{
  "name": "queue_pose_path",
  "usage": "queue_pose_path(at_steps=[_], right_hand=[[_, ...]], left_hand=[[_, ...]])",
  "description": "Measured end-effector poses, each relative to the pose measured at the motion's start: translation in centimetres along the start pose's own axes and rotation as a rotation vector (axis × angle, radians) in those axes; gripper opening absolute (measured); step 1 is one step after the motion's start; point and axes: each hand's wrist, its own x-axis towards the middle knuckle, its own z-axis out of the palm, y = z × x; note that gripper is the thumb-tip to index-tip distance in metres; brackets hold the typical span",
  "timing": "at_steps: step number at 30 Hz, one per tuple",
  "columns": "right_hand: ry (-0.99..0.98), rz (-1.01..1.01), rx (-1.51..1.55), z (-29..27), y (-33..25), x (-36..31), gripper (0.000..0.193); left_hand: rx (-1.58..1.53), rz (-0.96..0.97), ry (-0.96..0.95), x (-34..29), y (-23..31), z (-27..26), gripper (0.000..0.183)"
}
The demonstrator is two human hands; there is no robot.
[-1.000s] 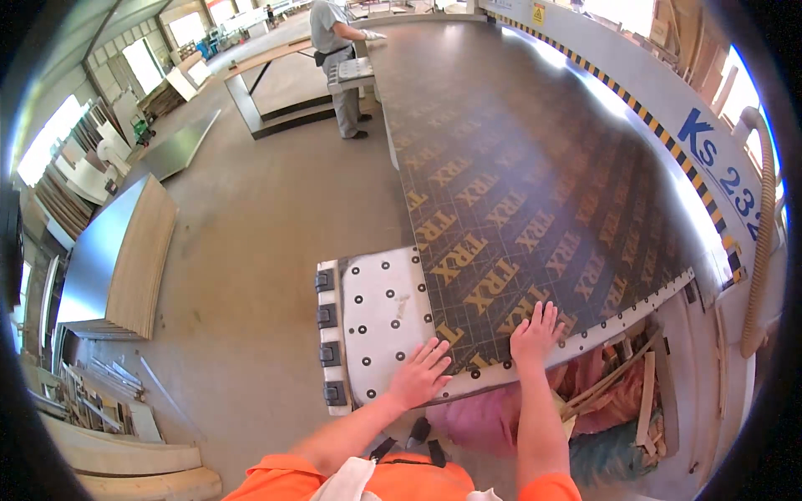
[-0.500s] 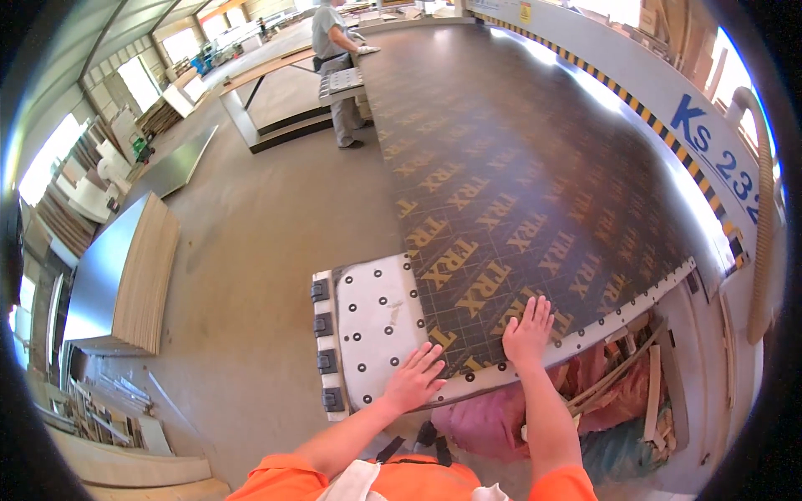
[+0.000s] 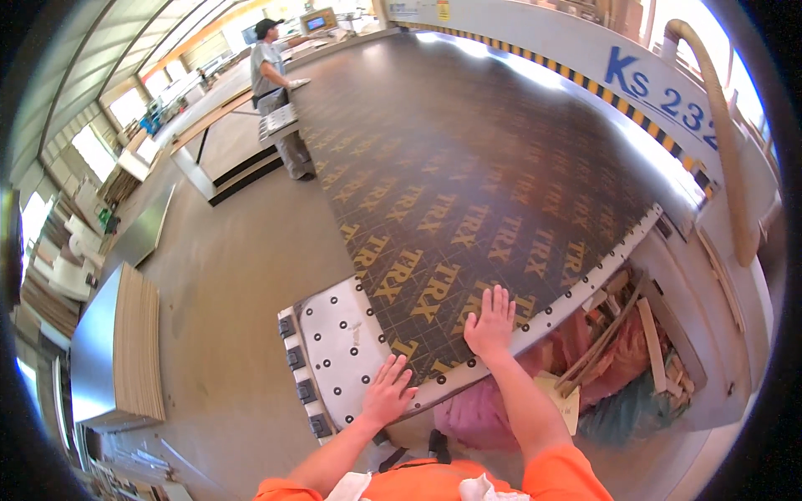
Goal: The person aligns and pushes a large wooden panel into an industrial cutting machine by hand with another person, rotates it, and feeds it into the machine.
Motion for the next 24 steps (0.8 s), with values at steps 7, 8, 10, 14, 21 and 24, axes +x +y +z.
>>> queue_pose_path(at_steps=[7, 8, 10, 14, 21, 24], right_hand=[[0.080, 0.016, 0.035, 0.6, 0.2, 0.1, 0.068], [0.069, 0.009, 0.053, 0.7, 0.2, 0.0, 0.068], [0.070, 0.045, 0.061, 0.5, 0.5, 0.0, 0.068], [0.062, 0.041, 0.064, 0.5, 0.6, -0.1, 0.068], [0.088, 0.024, 0.089, 0.5, 1.1, -0.1, 0.066], [0.075, 0.020, 0.096, 0.6, 0.8, 0.0, 0.066]], left_hand=[[-0.013, -0.087, 0.007, -0.2, 0.1, 0.5, 0.051], [-0.017, -0.060, -0.009, -0.2, 0.1, 0.5, 0.051], [-0.006, -0.119, 0.014, 0.1, 0.4, 0.4, 0.059], [0.024, -0.077, -0.015, -0.1, 0.0, 0.6, 0.062], [0.045, -0.052, -0.052, 0.0, -0.4, 1.2, 0.065], [0.062, -0.050, -0.053, -0.2, -0.6, 1.2, 0.067]])
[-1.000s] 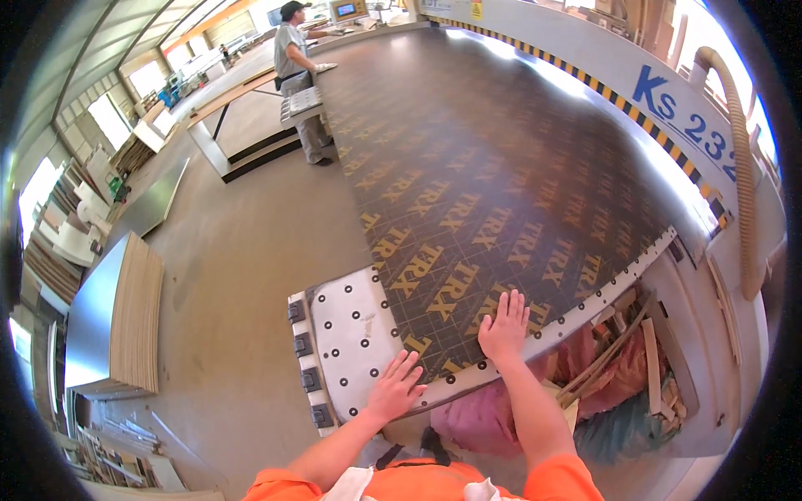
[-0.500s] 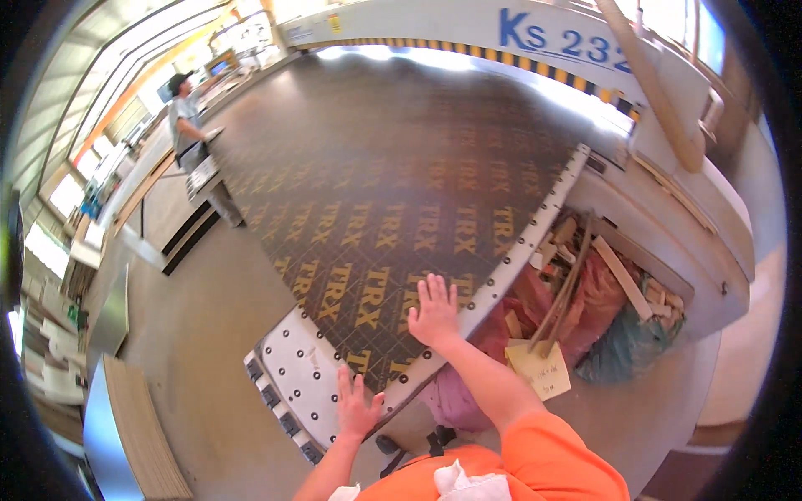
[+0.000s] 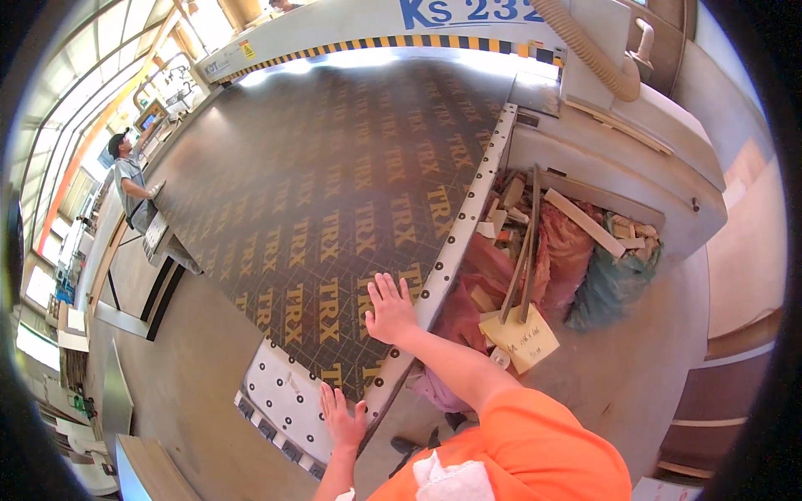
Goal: The person aligns and pushes a large wooden panel into an industrial cutting machine by hand with another person, rotates it, and feeds it into the machine.
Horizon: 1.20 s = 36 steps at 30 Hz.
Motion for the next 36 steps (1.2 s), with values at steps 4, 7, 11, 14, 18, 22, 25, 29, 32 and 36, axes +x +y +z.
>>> queue_pose_path(at_steps=[4, 7, 11, 14, 18, 22, 25, 29, 32, 36], right_hand=[[-0.016, -0.007, -0.005, -0.5, -0.5, 0.1, 0.067], [-0.064, 0.026, -0.001, -0.7, -0.7, 0.0, 0.067], [-0.042, 0.013, -0.010, 0.0, -0.3, 0.0, 0.068], [-0.060, 0.010, -0.022, 0.1, -0.4, 0.1, 0.069], [-0.077, 0.012, -0.020, 0.0, -0.5, 0.2, 0.070], [-0.082, 0.010, -0.038, -0.4, -0.8, 0.3, 0.070], [-0.069, -0.002, -0.046, -0.3, -0.6, 0.3, 0.070], [-0.056, -0.011, -0.047, -0.1, -0.8, 0.3, 0.069], [-0.058, -0.035, -0.056, -0.1, -1.0, 0.3, 0.068], [-0.057, -0.034, -0.068, -0.1, -0.8, 0.2, 0.068]], left_hand=[[0.002, -0.018, 0.001, -0.1, -0.3, 0.0, 0.068], [0.013, -0.015, -0.024, -0.2, -0.4, 0.1, 0.069], [0.013, -0.020, -0.004, -0.2, -0.3, -0.1, 0.069], [0.012, -0.033, -0.007, -0.1, -0.1, -0.5, 0.068], [-0.009, -0.034, -0.001, -0.1, 0.0, -0.7, 0.067], [-0.001, -0.016, 0.006, 0.1, 0.1, -0.9, 0.065], [-0.003, -0.024, -0.003, 0.2, 0.1, -0.8, 0.066], [-0.026, -0.047, 0.010, 0.1, 0.0, -0.9, 0.066], [-0.004, -0.059, 0.003, -0.1, -0.1, -0.9, 0.066], [-0.019, -0.034, 0.025, 0.0, 0.0, -1.2, 0.065]])
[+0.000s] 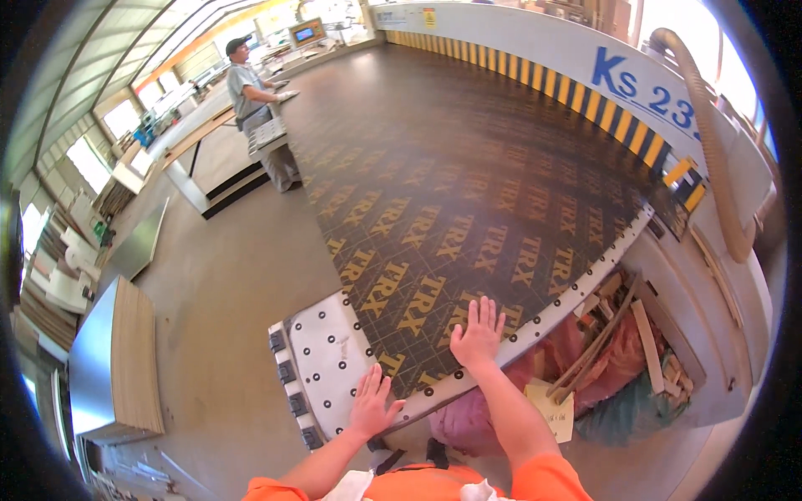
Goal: The person aligns and pushes a large wooden panel into an industrial cutting machine by hand with another person, rotates it, and feeds it into the machine.
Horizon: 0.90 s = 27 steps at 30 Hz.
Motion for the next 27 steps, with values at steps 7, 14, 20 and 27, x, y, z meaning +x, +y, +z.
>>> queue_pose_path(at_steps=[7, 14, 20, 27], right_hand=[[-0.080, 0.046, -0.042, -0.7, -0.5, -0.2, 0.067], [-0.114, 0.060, -0.039, -0.7, -1.1, 0.0, 0.068], [-0.124, 0.054, -0.072, -1.6, -1.4, -0.7, 0.066], [-0.160, 0.030, -0.104, -1.0, -1.9, -1.1, 0.064]], left_hand=[[-0.022, 0.004, 0.065, -0.4, 0.1, 0.2, 0.065], [-0.058, -0.082, 0.041, -4.0, -0.9, -0.6, 0.065], [-0.048, -0.474, 0.240, -23.4, -6.5, -2.8, 0.065], [-0.070, -1.292, -0.165, -56.1, -8.7, -0.4, 0.057]])
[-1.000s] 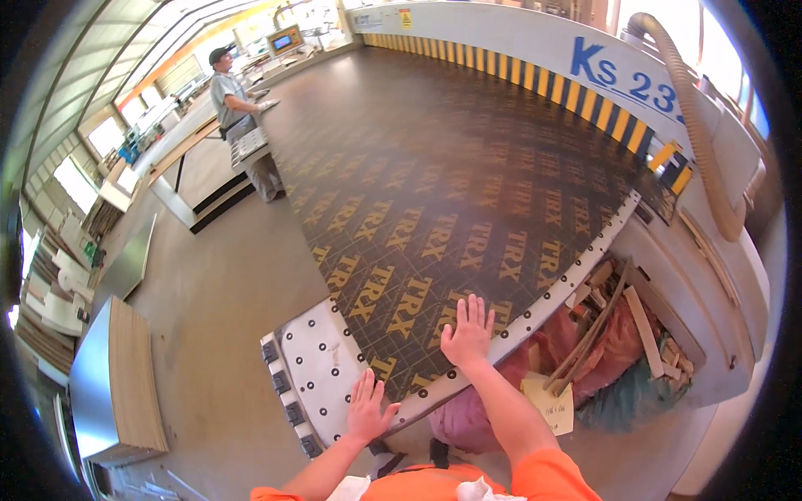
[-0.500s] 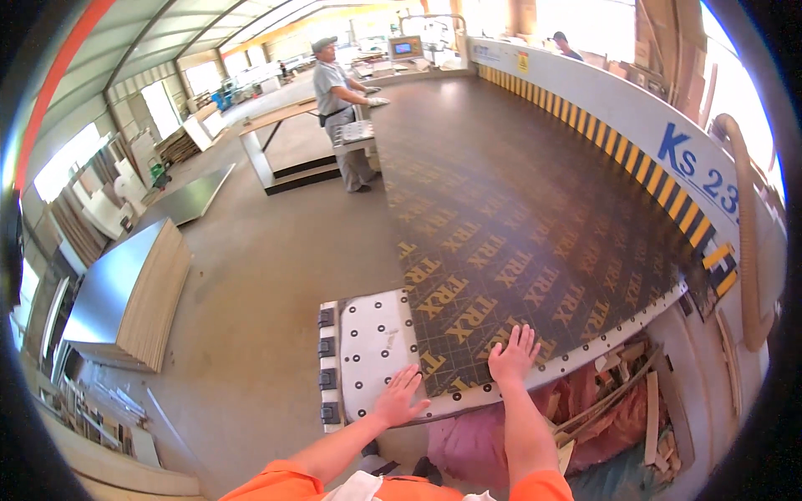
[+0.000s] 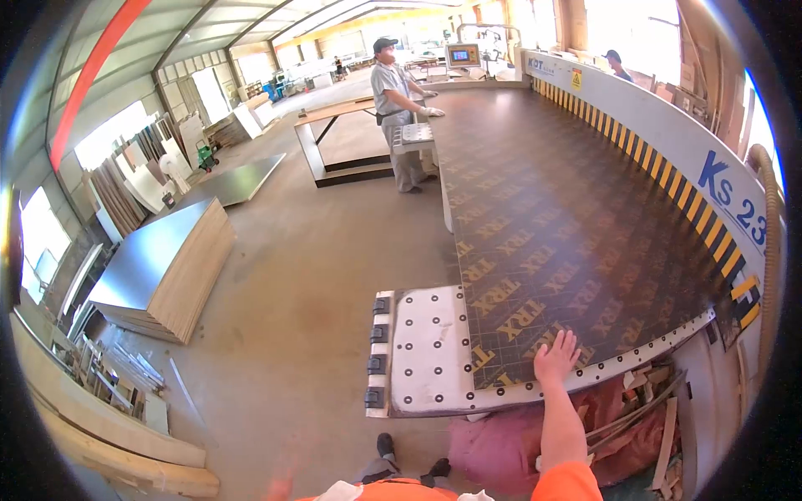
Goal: The person aligns and pushes a large wooden panel into an industrial cutting machine by hand with another person, rotates it, and feeds it into the machine.
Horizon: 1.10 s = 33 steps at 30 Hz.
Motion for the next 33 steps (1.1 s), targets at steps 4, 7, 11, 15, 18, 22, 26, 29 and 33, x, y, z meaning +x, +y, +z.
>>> queue_pose_path(at_steps=[4, 7, 11, 15, 18, 22, 26, 29, 33], right_hand=[[0.019, 0.039, 0.010, 0.5, 1.7, -0.5, 0.066], [0.104, -0.004, -0.003, 2.2, 0.5, -2.7, 0.068], [0.159, -0.319, 0.179, 2.0, -8.0, -9.0, 0.062], [0.087, -0.495, 0.585, 3.6, -17.7, -15.9, 0.054], [-0.054, -0.512, 0.693, 4.0, -25.1, -21.6, 0.044], [-0.275, -0.544, 0.656, 6.5, -31.8, -26.6, 0.038], [-0.449, -0.614, 0.569, 7.8, -36.8, -29.9, 0.035], [-0.584, -0.613, 0.513, 9.3, -40.9, -30.8, 0.037], [-0.768, -0.624, 0.496, 10.9, -45.7, -30.2, 0.038]], left_hand=[[-0.082, -0.184, -0.206, -1.1, 0.4, 2.5, 0.052], [-0.142, -0.123, -0.246, 0.8, 2.3, 4.1, 0.048], [-0.197, 0.023, -0.233, 6.3, 3.5, 3.0, 0.044], [-0.229, 0.144, -0.185, 14.2, 2.5, -1.3, 0.041], [-0.577, 0.194, -0.061, 21.2, -0.1, -4.6, 0.034], [-0.528, 0.131, -0.188, 28.4, -8.4, -6.6, 0.031], [-0.211, 0.052, -0.314, 31.8, -12.4, -7.2, 0.044], [-0.186, 0.004, -0.310, 33.0, -12.4, -8.2, 0.038], [-0.193, -0.039, -0.248, 34.3, -12.6, -9.7, 0.030]])
